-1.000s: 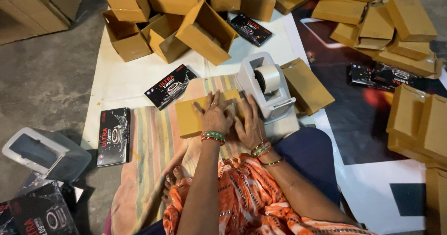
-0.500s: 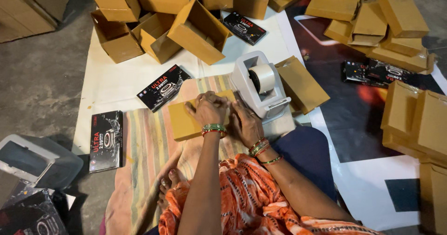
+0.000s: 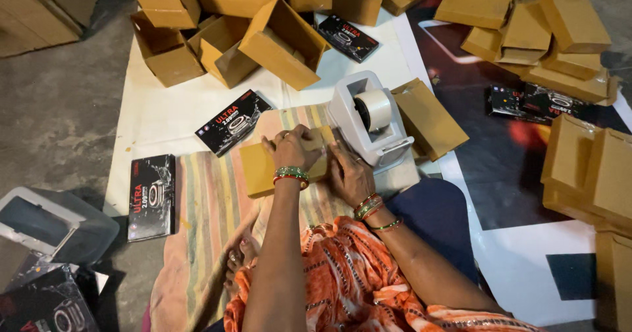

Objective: The person packs smart watches into small cardboard boxes. They open the product packaging, place the watch and accessories inside a brown shipping box, close the flaps, and seal the box with packing tape using a tape dispenser.

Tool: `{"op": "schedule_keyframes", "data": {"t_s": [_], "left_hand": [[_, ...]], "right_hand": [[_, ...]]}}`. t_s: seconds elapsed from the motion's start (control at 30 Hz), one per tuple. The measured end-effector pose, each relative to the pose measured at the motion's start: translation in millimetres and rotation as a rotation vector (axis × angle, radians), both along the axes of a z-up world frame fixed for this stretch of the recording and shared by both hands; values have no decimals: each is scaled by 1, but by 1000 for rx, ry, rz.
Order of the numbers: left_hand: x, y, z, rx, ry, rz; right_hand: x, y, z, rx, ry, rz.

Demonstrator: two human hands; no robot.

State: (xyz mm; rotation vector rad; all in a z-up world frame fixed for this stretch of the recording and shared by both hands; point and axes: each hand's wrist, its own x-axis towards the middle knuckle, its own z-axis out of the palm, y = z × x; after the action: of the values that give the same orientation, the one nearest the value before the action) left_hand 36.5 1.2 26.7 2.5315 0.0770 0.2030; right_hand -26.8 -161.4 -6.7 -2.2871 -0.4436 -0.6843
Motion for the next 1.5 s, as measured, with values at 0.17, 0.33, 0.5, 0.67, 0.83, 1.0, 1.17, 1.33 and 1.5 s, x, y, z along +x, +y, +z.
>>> {"op": "schedule_keyframes", "data": {"t_s": [0.17, 0.33, 0.5, 0.67, 0.83, 1.0, 1.17, 1.33, 1.5], "left_hand": [[6, -2, -7, 15, 28, 36], [11, -7, -11, 5, -71, 126], [10, -13, -11, 64, -69, 205], [13, -14, -20, 26, -74, 201], [-12, 16, -20, -228, -270, 165], [-41, 56, -14, 227, -6, 802], [-36, 66, -20, -105, 184, 593], [-30, 67, -31, -23, 190, 593], [-38, 64, -30, 1, 108, 580]], "right_hand": [[0, 0, -3, 12, -11, 1], [0, -3, -5, -11, 16, -19], [0, 1, -2, 27, 44, -25], [-1, 1, 4, 16, -13, 28], [-1, 2, 9, 89, 103, 52], [-3, 0, 4, 179, 138, 114], [3, 0, 2, 184, 108, 110], [8, 3, 3, 117, 118, 97], [-4, -1, 4, -71, 164, 134]]}}
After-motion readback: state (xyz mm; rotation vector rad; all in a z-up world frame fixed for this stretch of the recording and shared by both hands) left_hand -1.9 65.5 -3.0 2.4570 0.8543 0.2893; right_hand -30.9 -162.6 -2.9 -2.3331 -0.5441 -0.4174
